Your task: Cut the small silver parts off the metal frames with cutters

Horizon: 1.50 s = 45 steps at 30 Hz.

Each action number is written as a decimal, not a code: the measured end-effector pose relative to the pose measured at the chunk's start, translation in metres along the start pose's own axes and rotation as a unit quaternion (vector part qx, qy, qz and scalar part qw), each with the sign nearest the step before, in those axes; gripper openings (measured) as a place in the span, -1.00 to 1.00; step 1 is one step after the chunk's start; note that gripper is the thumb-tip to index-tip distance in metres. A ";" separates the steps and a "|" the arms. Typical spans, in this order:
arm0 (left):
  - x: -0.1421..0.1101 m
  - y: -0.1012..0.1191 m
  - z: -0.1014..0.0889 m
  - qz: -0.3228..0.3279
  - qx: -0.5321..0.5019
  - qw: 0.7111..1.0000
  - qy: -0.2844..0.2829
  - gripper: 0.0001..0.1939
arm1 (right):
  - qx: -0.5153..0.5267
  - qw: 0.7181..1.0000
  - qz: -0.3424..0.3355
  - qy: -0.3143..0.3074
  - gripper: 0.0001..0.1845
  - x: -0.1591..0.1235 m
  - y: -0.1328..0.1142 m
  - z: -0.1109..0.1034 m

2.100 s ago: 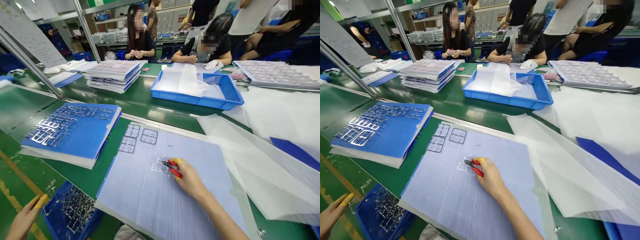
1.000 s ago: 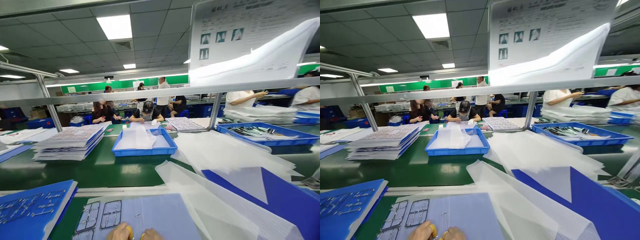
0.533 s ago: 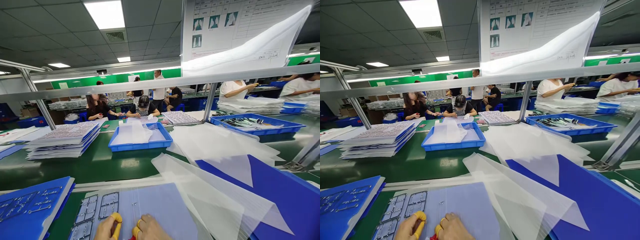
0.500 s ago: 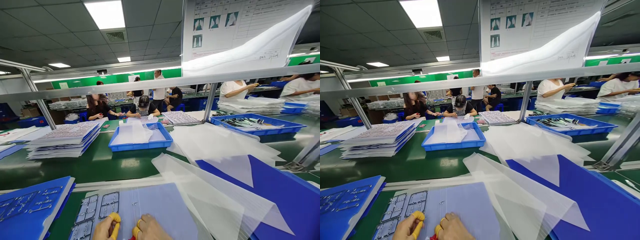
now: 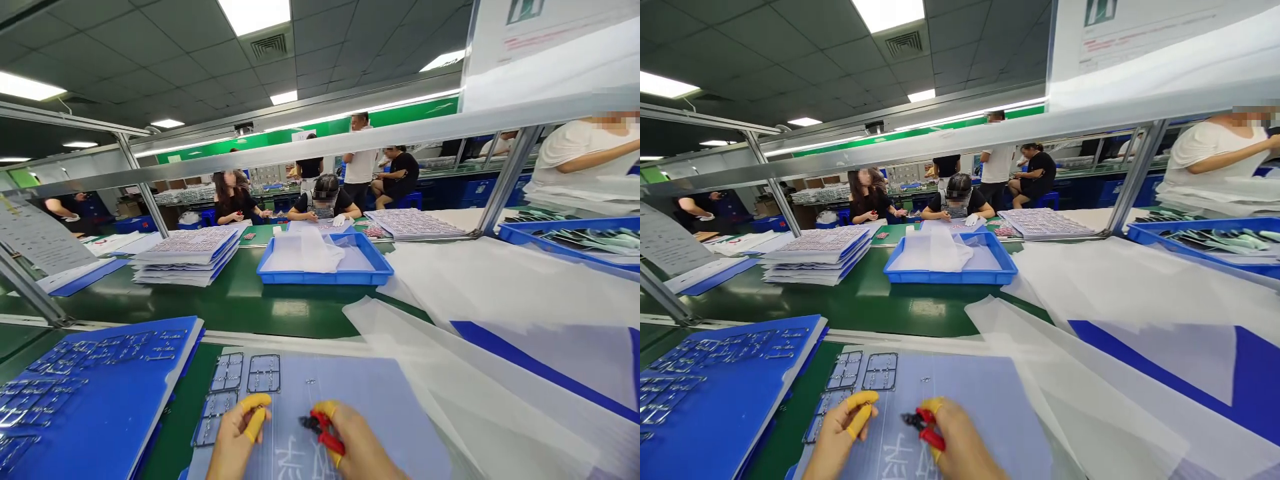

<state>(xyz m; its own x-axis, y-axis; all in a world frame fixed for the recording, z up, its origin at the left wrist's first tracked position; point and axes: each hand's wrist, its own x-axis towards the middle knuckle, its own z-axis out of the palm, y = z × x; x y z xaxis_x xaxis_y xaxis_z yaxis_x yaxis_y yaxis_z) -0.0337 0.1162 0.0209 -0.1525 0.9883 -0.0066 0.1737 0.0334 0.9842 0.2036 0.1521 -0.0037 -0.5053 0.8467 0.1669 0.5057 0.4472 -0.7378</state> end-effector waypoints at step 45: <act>-0.017 0.013 0.107 -0.111 -0.225 0.966 -0.053 -0.74 | 0.522 0.772 0.225 0.284 -0.54 -0.024 -0.034 0.019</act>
<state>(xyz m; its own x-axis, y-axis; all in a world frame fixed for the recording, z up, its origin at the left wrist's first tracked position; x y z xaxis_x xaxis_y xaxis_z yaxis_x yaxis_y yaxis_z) 0.0750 0.1157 0.0148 -0.0319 0.9749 -0.2206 -0.2970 0.2015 0.9334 0.1853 0.1115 0.0051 0.0956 0.9709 -0.2194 -0.4495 -0.1546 -0.8798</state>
